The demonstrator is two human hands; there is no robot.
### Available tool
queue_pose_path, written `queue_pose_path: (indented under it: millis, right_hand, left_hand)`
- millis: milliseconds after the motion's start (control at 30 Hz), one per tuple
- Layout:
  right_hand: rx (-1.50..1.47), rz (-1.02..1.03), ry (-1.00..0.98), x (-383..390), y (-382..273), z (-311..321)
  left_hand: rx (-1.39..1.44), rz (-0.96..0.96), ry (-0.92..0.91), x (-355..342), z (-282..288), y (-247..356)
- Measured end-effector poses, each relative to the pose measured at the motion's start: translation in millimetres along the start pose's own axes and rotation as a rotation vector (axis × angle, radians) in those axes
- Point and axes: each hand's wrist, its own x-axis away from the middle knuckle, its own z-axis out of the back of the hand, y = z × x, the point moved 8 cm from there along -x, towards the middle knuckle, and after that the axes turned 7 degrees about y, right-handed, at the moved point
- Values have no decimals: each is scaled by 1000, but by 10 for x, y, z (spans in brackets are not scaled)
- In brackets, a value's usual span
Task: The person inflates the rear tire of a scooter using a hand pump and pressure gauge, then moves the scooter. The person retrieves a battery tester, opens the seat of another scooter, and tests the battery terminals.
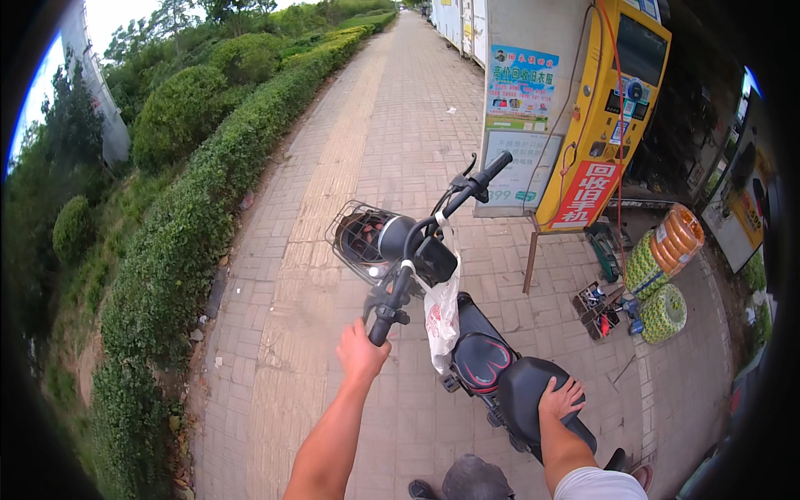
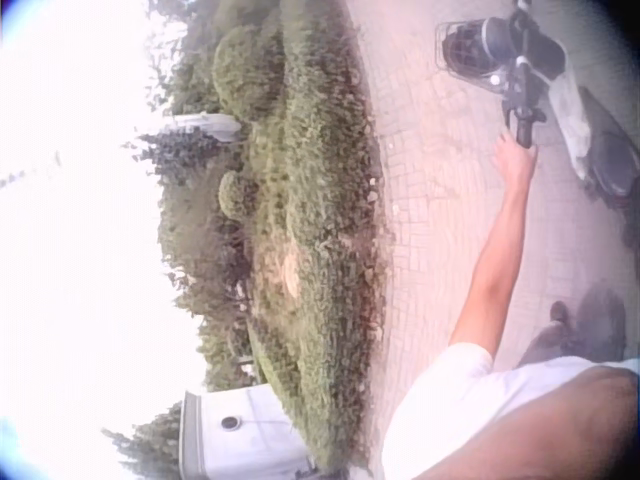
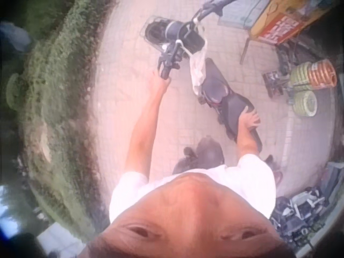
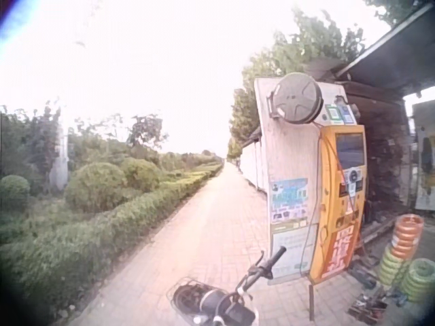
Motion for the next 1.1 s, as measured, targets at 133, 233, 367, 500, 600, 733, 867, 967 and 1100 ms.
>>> queue_pose_path:
  millis: [133, 233, 367, 500, 600, 733, 867, 967, 1100]
  right_hand:
    - [2, 19, 13, 21, -757, -133]
    - [27, 29, 5, -23, -1324, -256]
    - [-29, 28, 10, -155, -2215, -347]
    - [-19, 22, 8, -201, -3072, -404]
    - [-33, -10, 2, -167, -3775, -496]
    - [-16, -43, 16, -211, -4648, -650]
    - [-28, -94, 49, -398, -5464, -717]
    - [-22, -133, 66, -568, -6063, -775]
    - [0, -216, 75, -790, -6775, -917]
  left_hand:
    - [-68, -106, 28, -902, 36, -286]
    - [-34, -197, -2, -1712, 55, -423]
    - [-192, -395, 19, -2982, 200, -350]
    - [-120, -412, -176, -4364, 126, -338]
    - [-156, -488, -259, -5496, 63, -286]
    - [-161, -582, -331, -6949, -262, -107]
    - [-189, -768, -375, -8238, -642, 399]
    - [-203, -846, -422, -9172, -924, 950]
    - [-349, -934, -479, -10217, -1446, 1785]
